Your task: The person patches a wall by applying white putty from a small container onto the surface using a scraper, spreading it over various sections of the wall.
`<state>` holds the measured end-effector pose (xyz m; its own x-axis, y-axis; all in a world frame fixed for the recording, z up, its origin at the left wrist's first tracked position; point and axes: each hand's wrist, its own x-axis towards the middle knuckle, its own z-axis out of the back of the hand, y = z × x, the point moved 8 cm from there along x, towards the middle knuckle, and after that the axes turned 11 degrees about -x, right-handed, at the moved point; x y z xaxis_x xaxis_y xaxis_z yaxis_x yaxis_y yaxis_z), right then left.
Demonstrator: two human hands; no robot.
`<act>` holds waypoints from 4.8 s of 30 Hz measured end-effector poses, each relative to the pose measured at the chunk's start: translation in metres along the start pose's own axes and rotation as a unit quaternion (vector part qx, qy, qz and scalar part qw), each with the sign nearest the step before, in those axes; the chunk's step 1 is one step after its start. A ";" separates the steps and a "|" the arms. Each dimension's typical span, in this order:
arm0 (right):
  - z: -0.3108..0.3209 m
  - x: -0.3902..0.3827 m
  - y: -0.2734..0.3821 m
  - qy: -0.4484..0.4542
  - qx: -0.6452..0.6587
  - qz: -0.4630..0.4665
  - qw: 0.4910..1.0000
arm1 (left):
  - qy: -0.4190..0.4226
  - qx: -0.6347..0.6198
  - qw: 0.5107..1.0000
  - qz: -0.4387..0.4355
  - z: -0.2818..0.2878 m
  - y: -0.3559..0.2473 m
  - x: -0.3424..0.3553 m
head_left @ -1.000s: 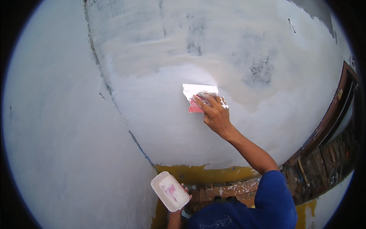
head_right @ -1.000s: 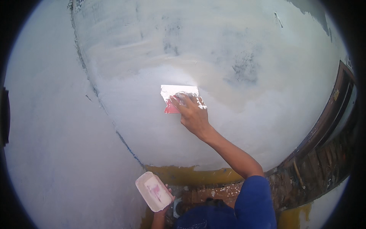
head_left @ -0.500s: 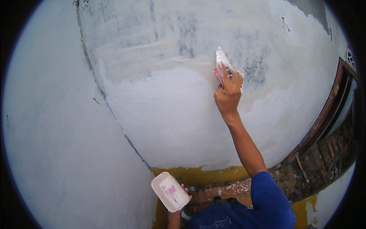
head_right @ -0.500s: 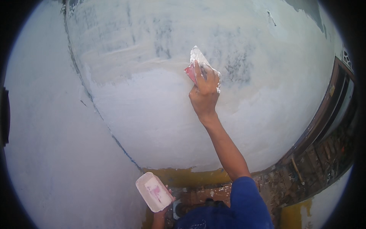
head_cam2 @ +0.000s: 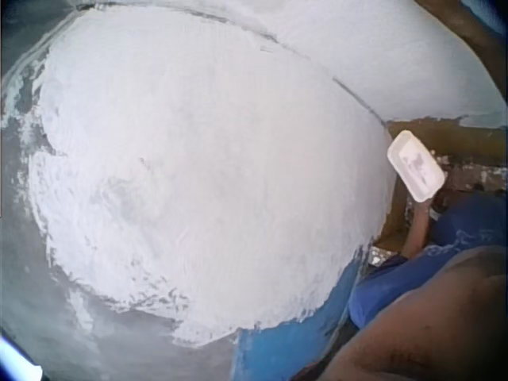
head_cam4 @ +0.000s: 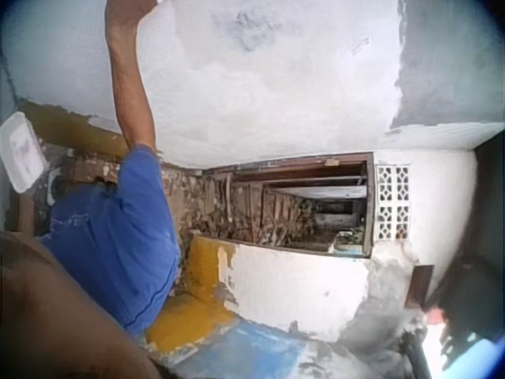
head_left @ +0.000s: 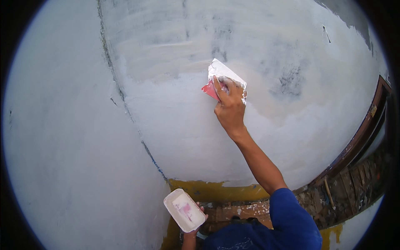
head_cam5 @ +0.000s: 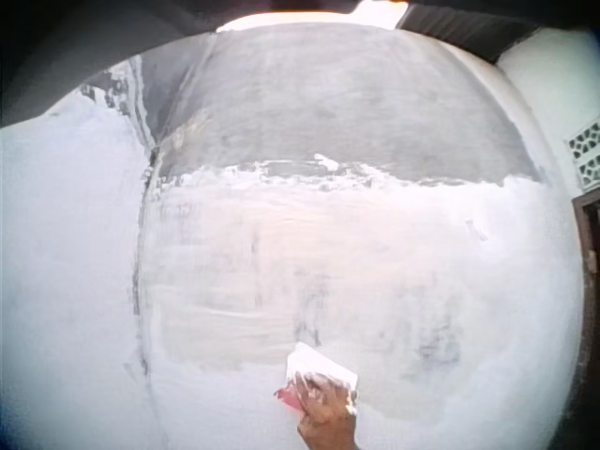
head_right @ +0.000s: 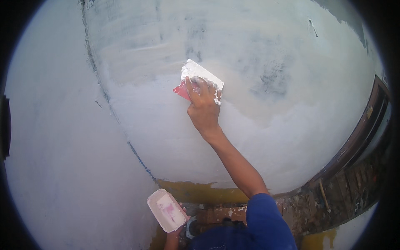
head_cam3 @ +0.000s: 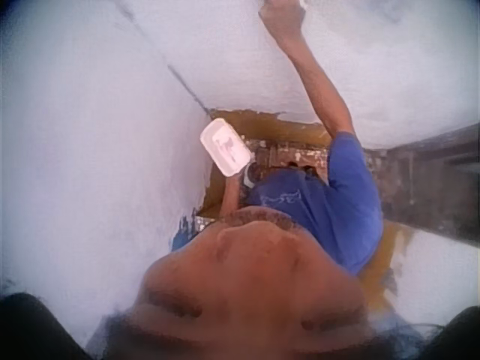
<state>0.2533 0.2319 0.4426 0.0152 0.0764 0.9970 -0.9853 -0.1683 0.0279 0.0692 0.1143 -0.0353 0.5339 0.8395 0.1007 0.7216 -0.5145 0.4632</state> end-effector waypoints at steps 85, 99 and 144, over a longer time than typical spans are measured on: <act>0.230 0.070 -0.334 -0.132 -0.179 -0.036 0.974 | -0.152 0.059 0.984 0.073 0.047 0.037 0.062; 0.201 -0.051 -0.293 -0.025 -0.143 0.002 0.989 | -0.130 0.092 0.983 0.088 0.040 0.053 0.080; 0.160 -0.131 -0.264 -0.026 -0.045 -0.174 0.983 | -0.116 0.128 0.974 0.145 0.033 0.100 0.104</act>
<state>0.5391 0.1093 0.3167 0.3609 0.0625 0.9305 -0.9298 -0.0526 0.3642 0.2114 0.1444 -0.0073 0.7955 0.6057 -0.0202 0.5959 -0.7758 0.2073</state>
